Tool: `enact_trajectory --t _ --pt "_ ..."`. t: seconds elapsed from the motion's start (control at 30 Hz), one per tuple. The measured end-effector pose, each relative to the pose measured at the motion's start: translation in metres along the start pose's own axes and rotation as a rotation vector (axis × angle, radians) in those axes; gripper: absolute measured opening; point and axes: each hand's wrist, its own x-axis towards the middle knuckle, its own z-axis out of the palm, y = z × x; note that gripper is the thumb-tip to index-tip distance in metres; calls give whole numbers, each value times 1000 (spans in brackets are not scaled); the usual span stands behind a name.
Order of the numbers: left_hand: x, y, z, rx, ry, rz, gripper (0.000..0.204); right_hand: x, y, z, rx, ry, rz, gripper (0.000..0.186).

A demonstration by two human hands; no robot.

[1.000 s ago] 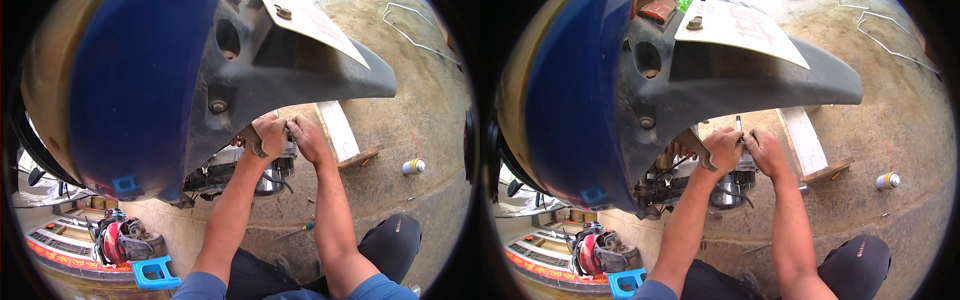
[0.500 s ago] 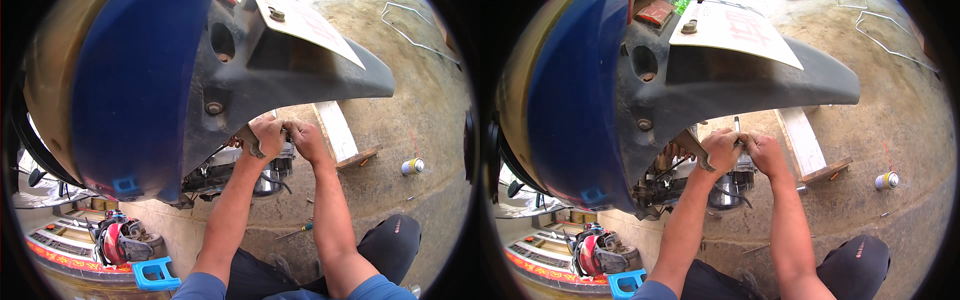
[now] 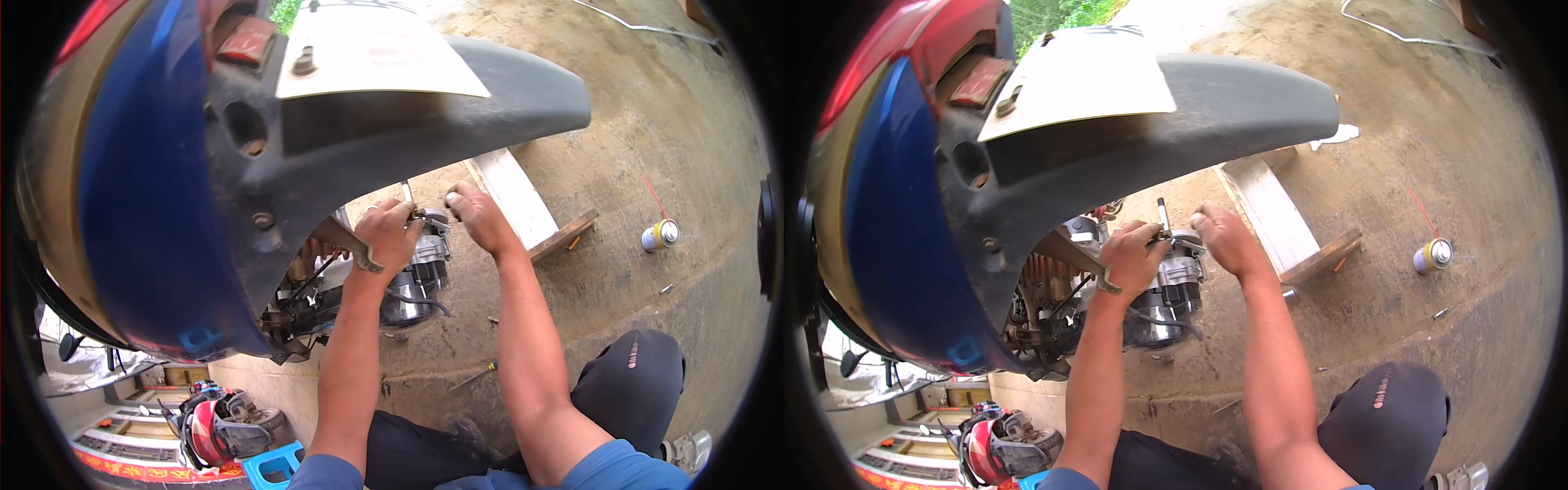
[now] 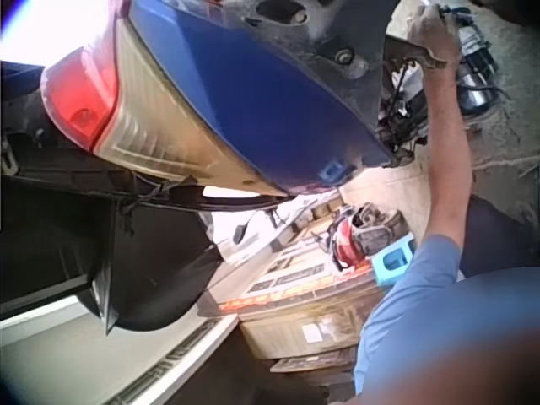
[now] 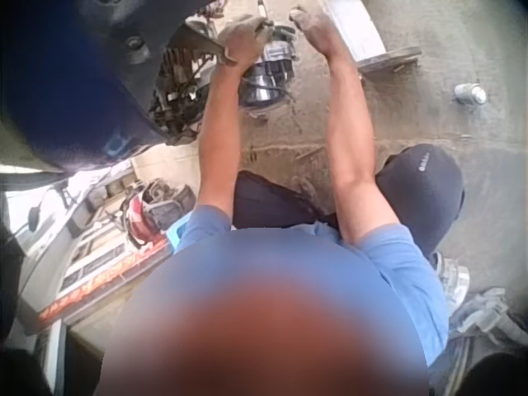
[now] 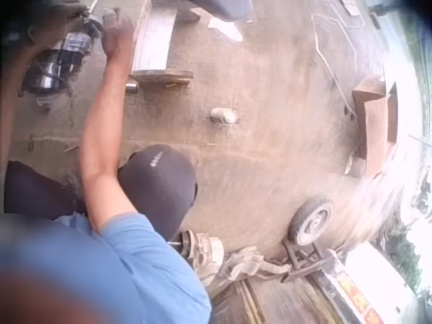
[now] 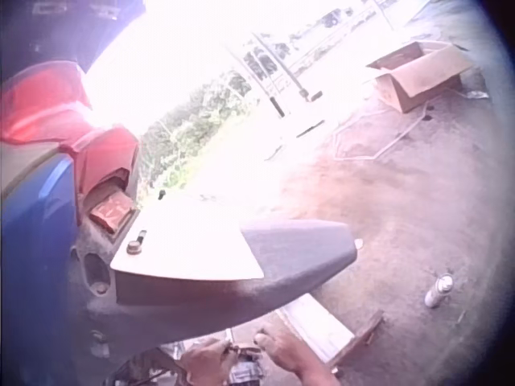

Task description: Repairing the engine and drivetrain components of a motor scooter by removing bolts and using lubricant spray.

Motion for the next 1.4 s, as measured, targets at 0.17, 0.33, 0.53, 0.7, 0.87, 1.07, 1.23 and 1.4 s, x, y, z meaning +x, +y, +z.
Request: enact_trajectory --t 0.17,0.33,0.53,0.7,0.87,1.07,1.23,1.4 --pt "2 -1 3 2 27 15 31 -1 -9 3 -37 -170 66 30" --pt "-19 -4 13 184 115 136 38 -1 0 0 31 -143 128 29" --pt "-90 9 4 260 68 283 50 -2 -4 1 -91 -150 98 35" --pt "-172 33 -11 102 -203 315 44 -1 -21 20 -133 -104 17 36" --pt "-217 66 -20 -158 -296 179 42 1 -38 29 -231 -73 26 26" --pt "-220 51 -28 -181 -301 124 40 4 -23 35 -202 -45 -57 30" --pt "-232 57 -31 -172 -499 164 36 5 -12 31 -147 -61 -50 38" --pt "-244 61 -34 -207 -487 163 36 -1 -21 36 -240 -39 -14 42"
